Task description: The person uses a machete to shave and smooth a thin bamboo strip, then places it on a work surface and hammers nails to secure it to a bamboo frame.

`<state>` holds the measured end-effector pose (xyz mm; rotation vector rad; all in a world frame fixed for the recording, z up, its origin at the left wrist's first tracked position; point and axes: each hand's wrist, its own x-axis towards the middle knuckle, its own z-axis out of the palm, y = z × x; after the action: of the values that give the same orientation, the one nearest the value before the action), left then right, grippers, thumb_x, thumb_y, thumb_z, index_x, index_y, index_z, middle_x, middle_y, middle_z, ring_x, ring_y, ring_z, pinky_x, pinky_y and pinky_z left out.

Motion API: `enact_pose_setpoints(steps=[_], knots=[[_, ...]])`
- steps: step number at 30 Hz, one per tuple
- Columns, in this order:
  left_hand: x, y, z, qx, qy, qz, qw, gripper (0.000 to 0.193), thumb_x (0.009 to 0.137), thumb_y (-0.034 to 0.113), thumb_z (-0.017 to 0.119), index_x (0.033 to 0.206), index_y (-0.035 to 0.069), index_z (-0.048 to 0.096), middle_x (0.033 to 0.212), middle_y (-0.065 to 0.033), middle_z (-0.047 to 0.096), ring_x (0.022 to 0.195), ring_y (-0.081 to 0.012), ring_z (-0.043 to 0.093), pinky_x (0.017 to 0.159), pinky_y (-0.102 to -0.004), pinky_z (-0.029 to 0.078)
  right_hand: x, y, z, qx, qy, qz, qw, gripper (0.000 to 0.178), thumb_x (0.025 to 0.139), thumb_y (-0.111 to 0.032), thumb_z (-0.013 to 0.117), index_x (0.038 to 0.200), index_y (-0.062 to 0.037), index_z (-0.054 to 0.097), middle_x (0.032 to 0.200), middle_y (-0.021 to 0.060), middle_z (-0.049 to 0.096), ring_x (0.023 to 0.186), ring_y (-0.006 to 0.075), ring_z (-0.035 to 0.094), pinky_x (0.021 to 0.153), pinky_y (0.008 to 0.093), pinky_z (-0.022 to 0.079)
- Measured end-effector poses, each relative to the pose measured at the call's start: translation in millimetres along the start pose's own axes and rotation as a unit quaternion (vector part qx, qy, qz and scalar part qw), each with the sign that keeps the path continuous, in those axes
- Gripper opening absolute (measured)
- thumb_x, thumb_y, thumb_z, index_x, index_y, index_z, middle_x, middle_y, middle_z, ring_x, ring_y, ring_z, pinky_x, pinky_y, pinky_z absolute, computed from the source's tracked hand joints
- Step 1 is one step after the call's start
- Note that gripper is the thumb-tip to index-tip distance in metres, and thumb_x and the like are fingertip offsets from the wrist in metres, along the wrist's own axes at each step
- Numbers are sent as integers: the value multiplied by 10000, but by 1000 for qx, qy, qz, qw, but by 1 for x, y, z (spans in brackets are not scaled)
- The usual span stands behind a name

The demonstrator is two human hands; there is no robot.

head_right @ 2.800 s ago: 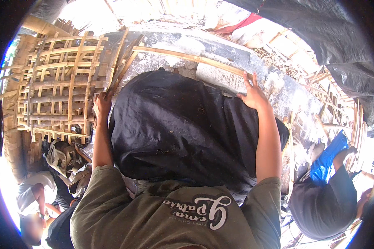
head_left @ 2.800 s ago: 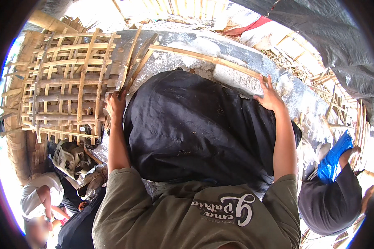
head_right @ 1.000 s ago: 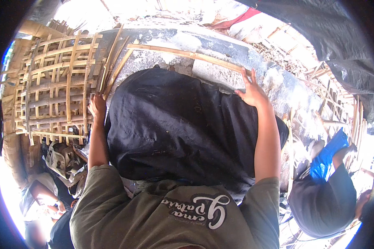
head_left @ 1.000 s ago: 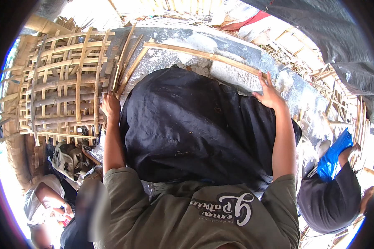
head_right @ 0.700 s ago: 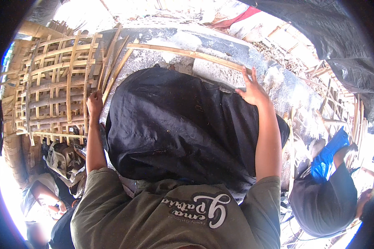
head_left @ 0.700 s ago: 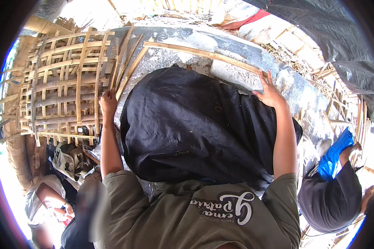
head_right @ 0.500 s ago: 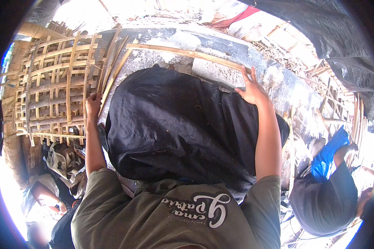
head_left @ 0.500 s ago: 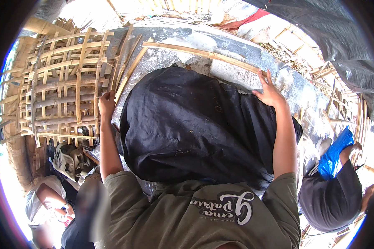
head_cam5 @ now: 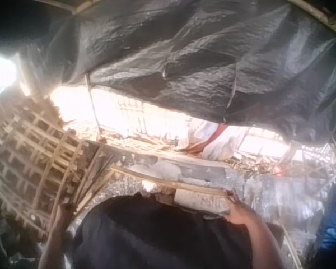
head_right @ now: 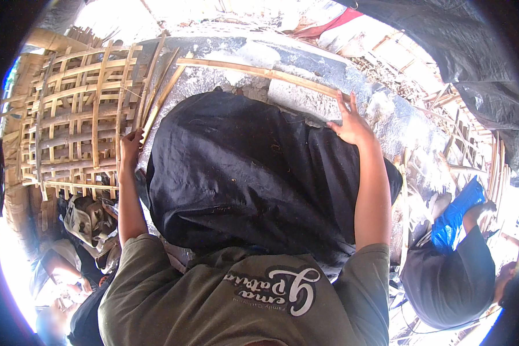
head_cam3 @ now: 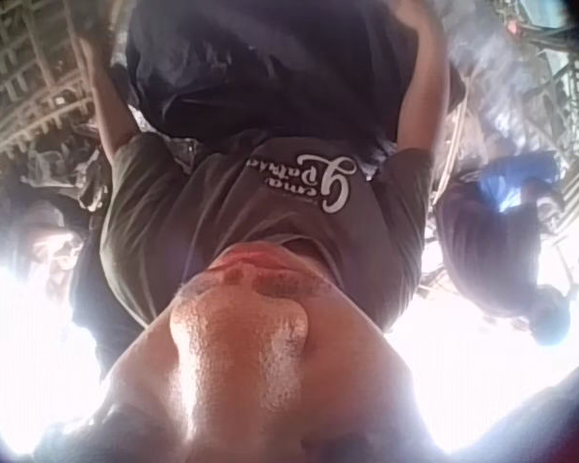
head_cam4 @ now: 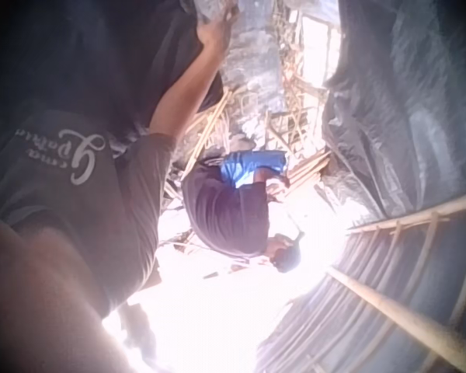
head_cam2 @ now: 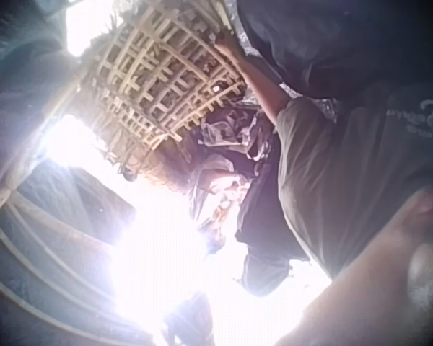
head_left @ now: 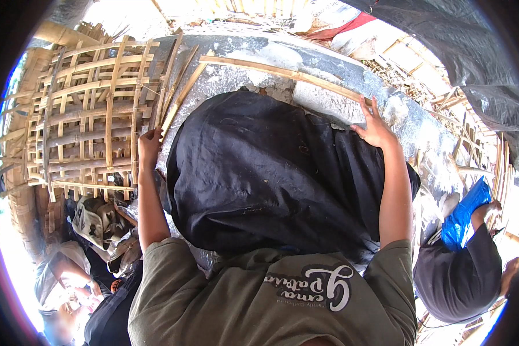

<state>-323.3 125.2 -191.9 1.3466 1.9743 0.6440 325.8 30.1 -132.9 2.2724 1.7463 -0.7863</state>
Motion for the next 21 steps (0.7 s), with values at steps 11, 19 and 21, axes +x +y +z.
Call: enact_pose_setpoints(steps=[11,19,21], knots=[[4,-15,9,12,53,69,996,409,974,308,633,1125,-69,678,847,-165,742,627,-211,720,556,-316,536,3,5,5,-18,14,-4,1000,988,925,-446,662,1591,-335,-60,1654,167,-122,1415,423,364,1133,486,415],[21,-37,0,117,84,106,984,349,1007,266,585,1161,-41,653,825,-159,748,691,-208,735,586,-326,560,2,3,4,-2,14,-10,1000,987,917,-428,681,1597,-317,-26,1650,204,-100,1465,428,264,1180,475,344],[22,-40,1,98,90,101,986,337,1006,256,585,1156,-39,652,822,-161,745,689,-215,735,586,-330,565,3,3,3,-3,9,-6,1000,988,917,-427,681,1597,-317,-28,1649,210,-101,1467,430,259,1181,475,341]])
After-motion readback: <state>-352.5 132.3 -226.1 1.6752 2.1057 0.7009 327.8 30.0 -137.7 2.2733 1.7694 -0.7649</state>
